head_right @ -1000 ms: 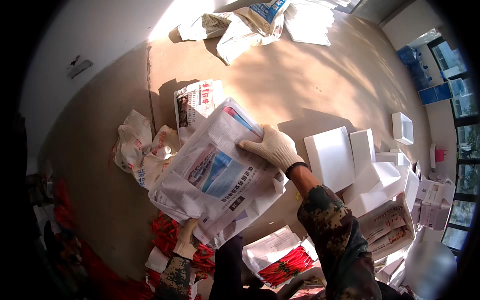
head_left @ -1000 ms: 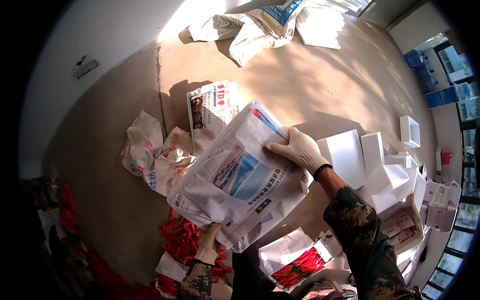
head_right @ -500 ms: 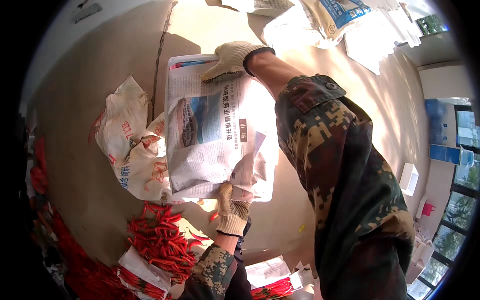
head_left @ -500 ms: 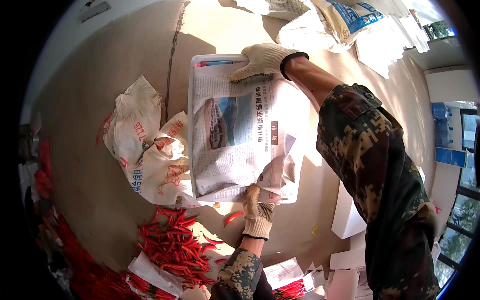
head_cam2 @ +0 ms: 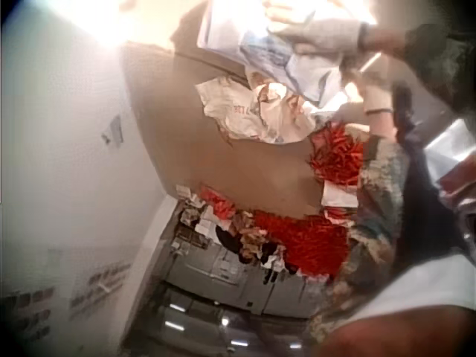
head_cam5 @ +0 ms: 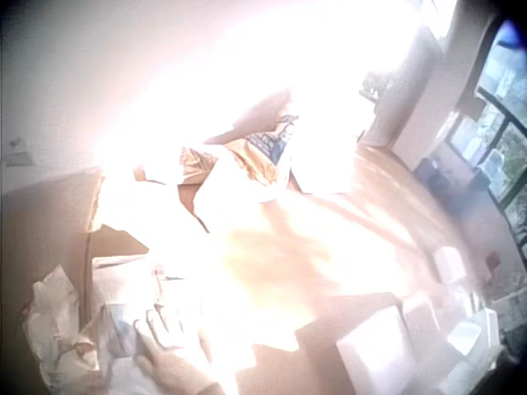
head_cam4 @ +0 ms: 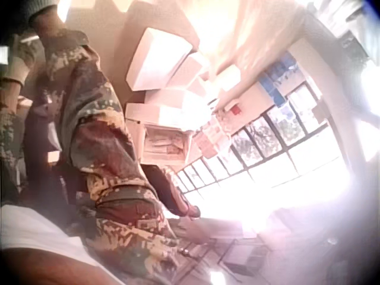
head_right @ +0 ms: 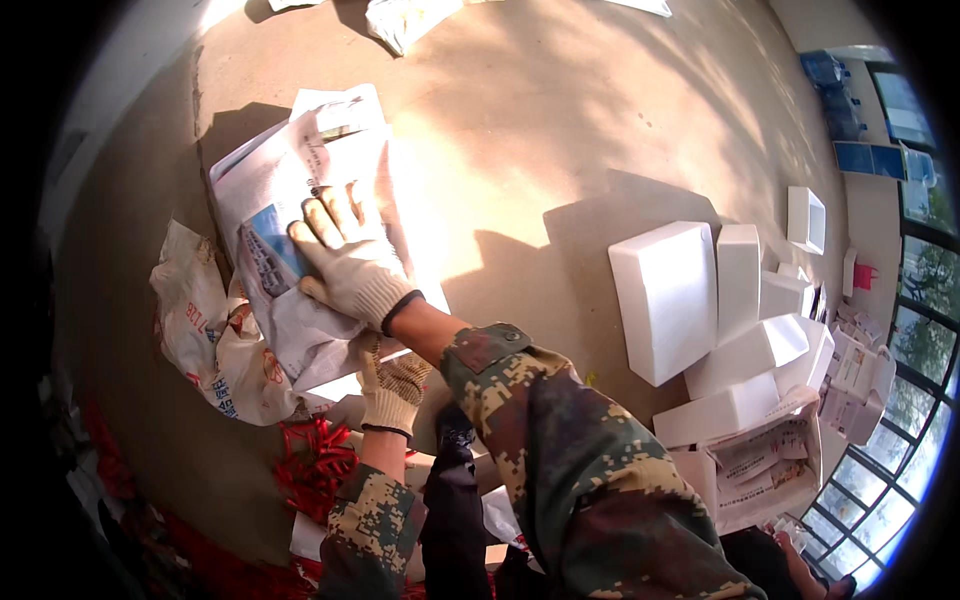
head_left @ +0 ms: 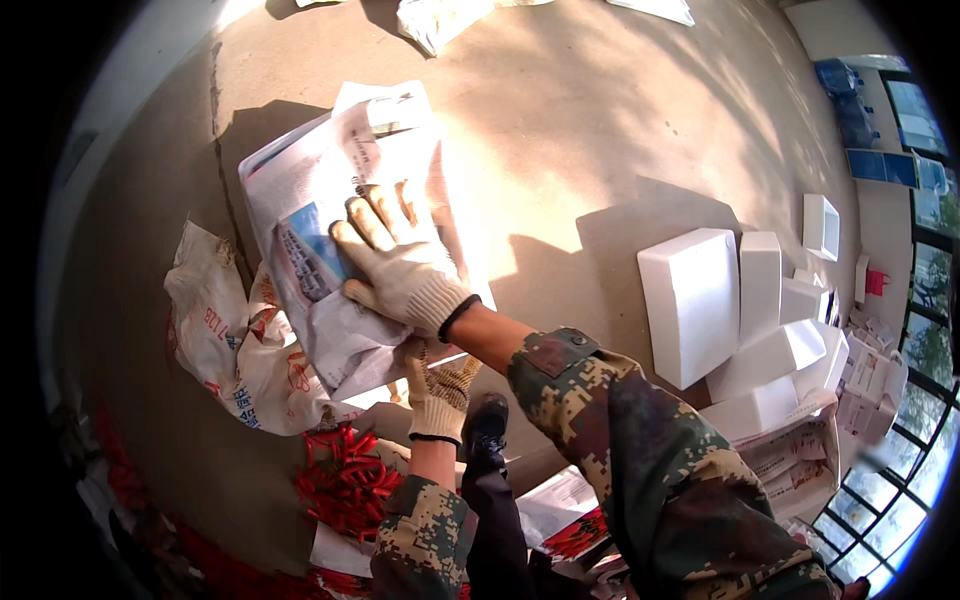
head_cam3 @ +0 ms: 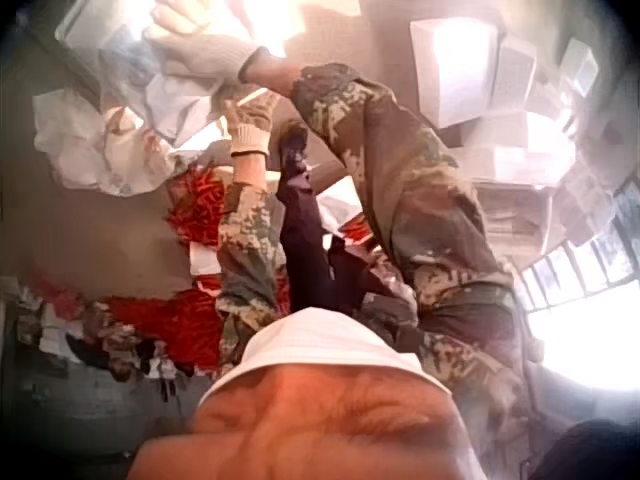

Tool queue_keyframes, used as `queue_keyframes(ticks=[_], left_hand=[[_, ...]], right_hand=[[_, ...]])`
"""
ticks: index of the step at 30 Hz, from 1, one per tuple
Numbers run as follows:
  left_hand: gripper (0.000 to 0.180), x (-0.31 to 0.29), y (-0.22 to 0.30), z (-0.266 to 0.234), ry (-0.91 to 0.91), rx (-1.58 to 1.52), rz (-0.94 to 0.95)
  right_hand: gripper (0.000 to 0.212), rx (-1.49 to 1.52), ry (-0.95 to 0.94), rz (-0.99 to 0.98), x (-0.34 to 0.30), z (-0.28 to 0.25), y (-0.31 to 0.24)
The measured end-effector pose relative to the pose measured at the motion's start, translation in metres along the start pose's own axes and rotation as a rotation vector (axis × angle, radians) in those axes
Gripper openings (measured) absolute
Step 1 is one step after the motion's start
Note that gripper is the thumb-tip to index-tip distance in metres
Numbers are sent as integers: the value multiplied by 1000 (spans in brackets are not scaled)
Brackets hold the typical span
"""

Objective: The person organizes rows of red peppers in boxes, places newspaper over the peppers, and prepares the boxes for transport.

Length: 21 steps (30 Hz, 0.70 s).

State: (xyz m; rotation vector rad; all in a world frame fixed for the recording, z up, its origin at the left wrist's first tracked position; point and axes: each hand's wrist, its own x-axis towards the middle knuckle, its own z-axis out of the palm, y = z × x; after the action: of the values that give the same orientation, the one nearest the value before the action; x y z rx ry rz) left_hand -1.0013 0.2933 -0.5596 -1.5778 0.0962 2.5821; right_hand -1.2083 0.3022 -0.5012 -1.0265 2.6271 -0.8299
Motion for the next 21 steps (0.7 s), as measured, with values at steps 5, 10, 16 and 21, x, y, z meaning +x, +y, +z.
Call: queue_keyframes(ticks=[5,10,16,21], left_hand=[[62,-81,-8,-72,132,689,-80],[59,-210,-86,-151,223,1642,-141],[53,-284,-126,-218,233,1784,-163],[44,-423,-148,-273,109,2019,-116]], right_hand=[[70,422,377,331,-125,-58,-112],[56,544,212,911,-440,-120,-198],[44,517,133,1608,-856,-114,-327],[49,575,279,1926,-1118,-121,-426]])
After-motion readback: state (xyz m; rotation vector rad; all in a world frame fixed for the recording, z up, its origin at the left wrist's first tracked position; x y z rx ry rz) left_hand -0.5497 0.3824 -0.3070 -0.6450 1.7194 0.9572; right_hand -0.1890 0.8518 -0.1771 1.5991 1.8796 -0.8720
